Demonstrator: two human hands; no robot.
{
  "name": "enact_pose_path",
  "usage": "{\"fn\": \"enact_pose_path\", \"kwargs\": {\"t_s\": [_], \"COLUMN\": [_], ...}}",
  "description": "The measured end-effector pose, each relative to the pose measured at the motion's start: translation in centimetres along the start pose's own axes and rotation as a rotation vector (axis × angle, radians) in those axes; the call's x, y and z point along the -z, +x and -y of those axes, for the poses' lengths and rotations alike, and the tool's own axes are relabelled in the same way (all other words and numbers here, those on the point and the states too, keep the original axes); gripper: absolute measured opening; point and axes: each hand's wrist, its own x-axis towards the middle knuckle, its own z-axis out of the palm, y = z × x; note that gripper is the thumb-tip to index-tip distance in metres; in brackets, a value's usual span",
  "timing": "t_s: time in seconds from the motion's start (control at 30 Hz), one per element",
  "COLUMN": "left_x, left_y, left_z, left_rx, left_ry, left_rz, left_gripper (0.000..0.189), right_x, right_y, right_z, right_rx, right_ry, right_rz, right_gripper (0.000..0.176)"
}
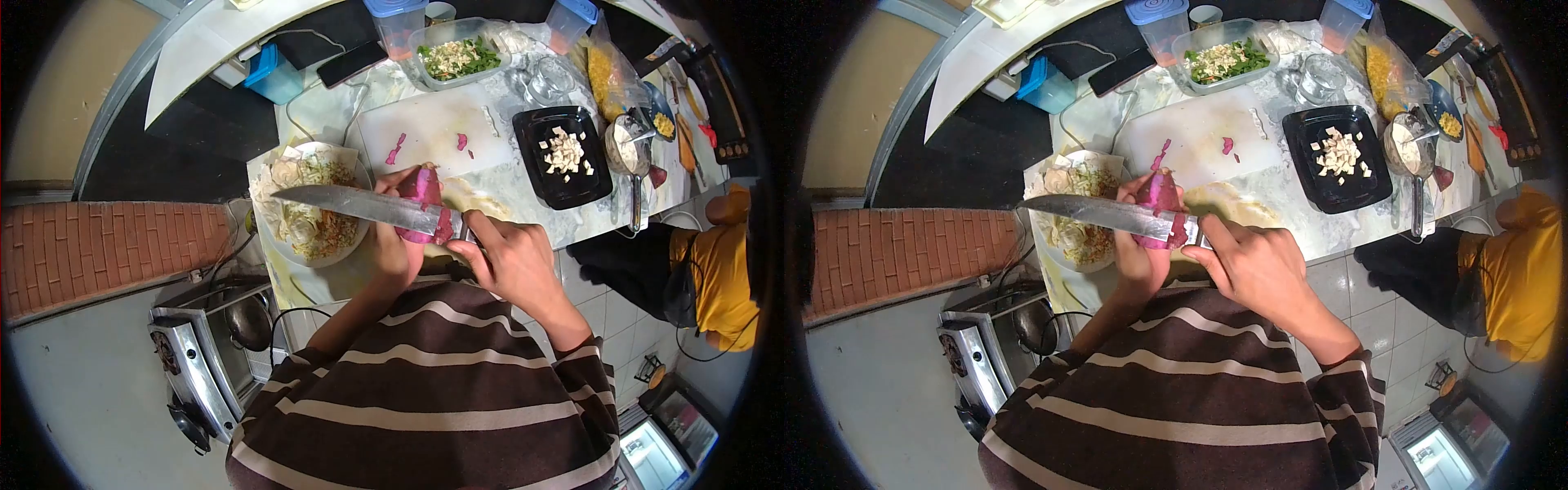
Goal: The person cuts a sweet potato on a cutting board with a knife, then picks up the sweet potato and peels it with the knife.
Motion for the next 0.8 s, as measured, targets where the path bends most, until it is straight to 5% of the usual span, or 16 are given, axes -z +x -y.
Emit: {"fn": "enact_pose_path", "kwargs": {"t_s": [0.07,0.4,0.8], "left_x": [0.0,-0.2,0.7], "left_y": [-0.5,0.4,0.5], "left_z": [0.2,0.0,0.3], "left_rx": [-0.022,0.099,0.088], "left_ry": [-0.025,-0.066,-0.084], "left_rz": [0.122,-0.036,0.004], "left_gripper": [0.04,0.049,0.043], "right_x": [0.2,0.8,0.5], "right_y": [0.4,0.2,-0.4], "right_z": [-0.3,0.2,0.1], "right_rx": [-0.039,-0.048,-0.093], "right_ry": [-0.021,0.07,0.044], "right_rz": [0.007,0.046,0.121], "right_gripper": [0.034,0.034,0.034]}}
